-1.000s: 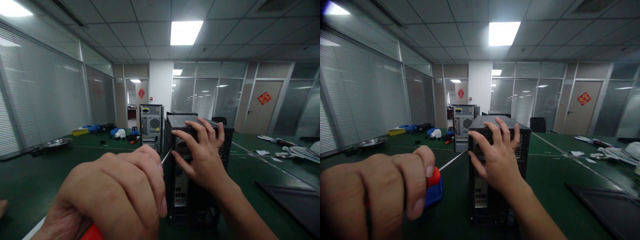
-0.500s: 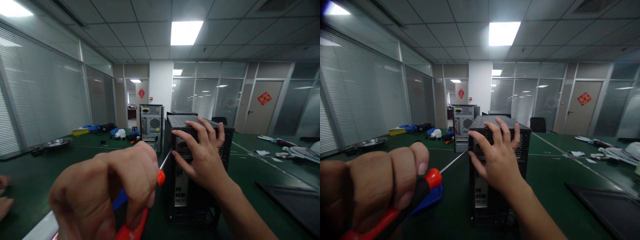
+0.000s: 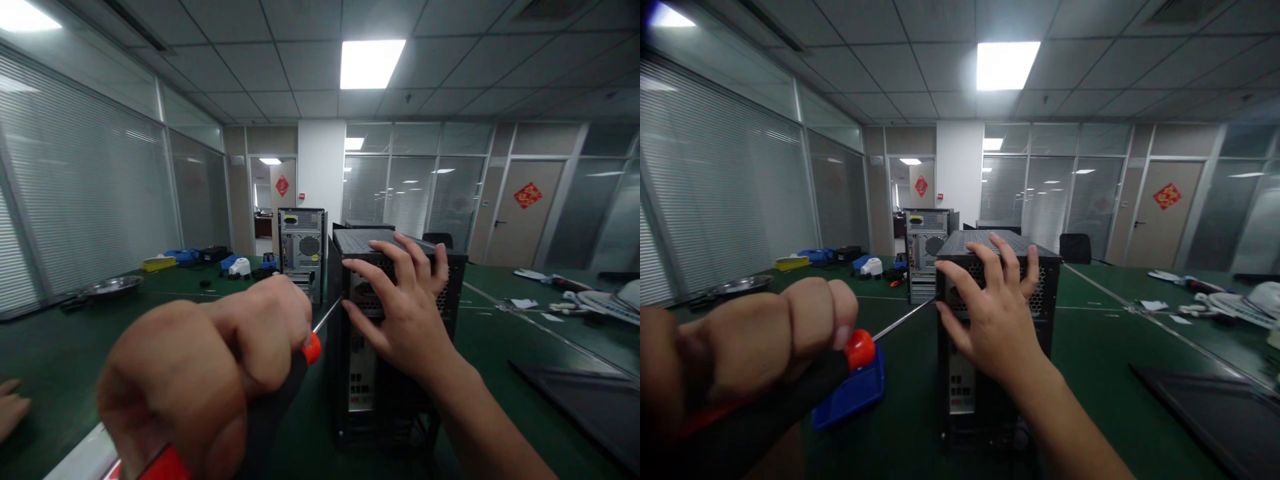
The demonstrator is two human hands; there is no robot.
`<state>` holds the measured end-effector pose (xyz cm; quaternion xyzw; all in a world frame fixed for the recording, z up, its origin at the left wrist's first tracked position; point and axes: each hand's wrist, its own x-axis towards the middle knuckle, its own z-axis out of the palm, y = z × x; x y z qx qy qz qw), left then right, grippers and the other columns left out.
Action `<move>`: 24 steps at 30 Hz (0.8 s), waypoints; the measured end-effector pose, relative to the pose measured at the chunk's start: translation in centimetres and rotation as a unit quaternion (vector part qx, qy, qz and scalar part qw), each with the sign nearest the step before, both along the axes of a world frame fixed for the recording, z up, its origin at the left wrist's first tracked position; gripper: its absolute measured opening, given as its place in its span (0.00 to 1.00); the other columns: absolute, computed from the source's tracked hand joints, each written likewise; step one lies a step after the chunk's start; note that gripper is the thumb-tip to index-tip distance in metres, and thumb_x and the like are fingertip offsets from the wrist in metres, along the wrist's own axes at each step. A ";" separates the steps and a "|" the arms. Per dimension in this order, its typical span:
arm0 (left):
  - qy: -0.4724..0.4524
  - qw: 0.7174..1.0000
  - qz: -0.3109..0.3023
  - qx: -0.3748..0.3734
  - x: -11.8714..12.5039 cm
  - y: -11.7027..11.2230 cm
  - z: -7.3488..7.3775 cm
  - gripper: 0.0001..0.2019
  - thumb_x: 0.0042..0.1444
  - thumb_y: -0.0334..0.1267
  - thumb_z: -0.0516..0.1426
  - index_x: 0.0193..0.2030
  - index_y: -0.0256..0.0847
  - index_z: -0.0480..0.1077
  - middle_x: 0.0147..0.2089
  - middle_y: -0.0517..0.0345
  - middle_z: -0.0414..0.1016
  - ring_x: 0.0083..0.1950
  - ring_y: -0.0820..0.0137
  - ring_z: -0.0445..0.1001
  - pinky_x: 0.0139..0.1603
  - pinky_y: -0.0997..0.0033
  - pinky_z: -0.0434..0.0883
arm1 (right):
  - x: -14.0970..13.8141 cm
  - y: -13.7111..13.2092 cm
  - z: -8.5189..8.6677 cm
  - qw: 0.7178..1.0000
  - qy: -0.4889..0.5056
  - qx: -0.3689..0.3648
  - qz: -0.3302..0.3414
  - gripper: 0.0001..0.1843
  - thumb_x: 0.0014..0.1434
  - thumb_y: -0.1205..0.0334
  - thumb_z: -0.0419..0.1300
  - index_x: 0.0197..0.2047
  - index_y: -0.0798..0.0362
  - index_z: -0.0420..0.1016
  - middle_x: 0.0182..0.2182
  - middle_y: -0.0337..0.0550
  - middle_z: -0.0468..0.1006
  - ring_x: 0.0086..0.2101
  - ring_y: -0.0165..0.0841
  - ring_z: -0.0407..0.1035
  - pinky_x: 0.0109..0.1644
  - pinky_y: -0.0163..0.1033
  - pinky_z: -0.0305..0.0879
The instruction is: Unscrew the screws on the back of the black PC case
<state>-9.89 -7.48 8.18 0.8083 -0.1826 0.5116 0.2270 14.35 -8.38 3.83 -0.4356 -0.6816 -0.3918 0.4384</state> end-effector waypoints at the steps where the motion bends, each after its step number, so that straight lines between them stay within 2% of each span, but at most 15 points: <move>1: -0.022 1.000 -0.002 0.004 0.1 -0.3 0.0 0.16 0.66 0.47 0.60 0.26 0.51 0.73 0.15 0.77 0.68 0.20 0.81 0.72 0.32 0.72 0.79 | 0.0 0.0 0.0 1.000 0.000 0.001 -0.001 0.23 0.64 0.46 0.63 0.62 0.32 0.72 0.64 0.32 0.55 0.70 0.42 0.44 0.74 0.66 0.28; 3: -0.076 0.997 -0.014 0.019 0.4 -0.9 0.1 0.19 0.64 0.45 0.64 0.23 0.46 0.68 0.18 0.74 0.68 0.20 0.79 0.71 0.29 0.70 0.78 | -0.1 0.0 0.0 1.000 -0.002 0.005 -0.001 0.25 0.62 0.47 0.65 0.62 0.32 0.72 0.64 0.32 0.55 0.70 0.42 0.44 0.74 0.66 0.28; 5: -0.100 0.995 0.016 0.000 0.7 -1.6 0.1 0.22 0.63 0.44 0.64 0.21 0.43 0.62 0.19 0.71 0.66 0.20 0.79 0.70 0.28 0.69 0.76 | -0.1 0.1 0.0 1.000 -0.004 0.006 -0.001 0.25 0.62 0.47 0.65 0.62 0.32 0.72 0.64 0.32 0.55 0.70 0.42 0.43 0.75 0.66 0.28; 10: -0.164 0.983 0.056 -0.065 1.5 -2.9 0.1 0.26 0.67 0.36 0.61 0.21 0.40 0.52 0.17 0.71 0.57 0.20 0.79 0.68 0.29 0.70 0.71 | 0.0 0.0 0.1 1.000 -0.003 0.005 0.000 0.24 0.63 0.46 0.64 0.62 0.32 0.71 0.64 0.32 0.55 0.70 0.42 0.43 0.74 0.66 0.29; 12: -0.179 0.979 0.055 -0.079 1.5 -2.9 0.0 0.28 0.67 0.36 0.61 0.20 0.40 0.50 0.17 0.71 0.56 0.21 0.80 0.66 0.29 0.70 0.70 | 0.1 0.0 0.1 1.000 -0.002 0.005 0.001 0.24 0.63 0.46 0.64 0.62 0.32 0.71 0.64 0.32 0.55 0.70 0.42 0.43 0.74 0.66 0.29; 15: -0.127 0.989 0.024 -0.066 1.0 -2.3 0.1 0.27 0.64 0.39 0.64 0.19 0.40 0.54 0.20 0.70 0.59 0.24 0.79 0.71 0.33 0.69 0.72 | 0.1 -0.1 0.1 1.000 -0.001 0.004 -0.002 0.26 0.61 0.47 0.66 0.62 0.31 0.71 0.64 0.32 0.55 0.70 0.42 0.43 0.74 0.66 0.29; 18: -0.060 0.998 0.002 -0.007 0.2 -1.4 0.5 0.22 0.63 0.39 0.65 0.20 0.41 0.63 0.24 0.70 0.66 0.28 0.79 0.76 0.37 0.67 0.76 | 0.0 0.0 0.1 1.000 -0.002 0.004 -0.006 0.26 0.60 0.47 0.66 0.62 0.31 0.71 0.64 0.31 0.55 0.70 0.42 0.43 0.75 0.66 0.28; 21: -0.002 0.999 0.005 0.051 -0.5 -0.9 0.9 0.20 0.68 0.37 0.60 0.22 0.43 0.71 0.27 0.69 0.73 0.30 0.79 0.79 0.42 0.67 0.79 | -0.1 0.1 0.3 1.000 -0.003 0.005 -0.006 0.25 0.61 0.47 0.65 0.61 0.32 0.72 0.64 0.32 0.55 0.70 0.42 0.44 0.75 0.65 0.28; 24: 0.037 0.997 0.023 0.057 -0.7 -0.6 0.4 0.22 0.72 0.42 0.55 0.24 0.45 0.74 0.28 0.68 0.78 0.32 0.77 0.80 0.46 0.66 0.79 | 0.0 0.3 0.4 1.000 -0.003 0.005 -0.008 0.25 0.62 0.47 0.64 0.62 0.32 0.72 0.64 0.32 0.55 0.70 0.42 0.44 0.74 0.65 0.29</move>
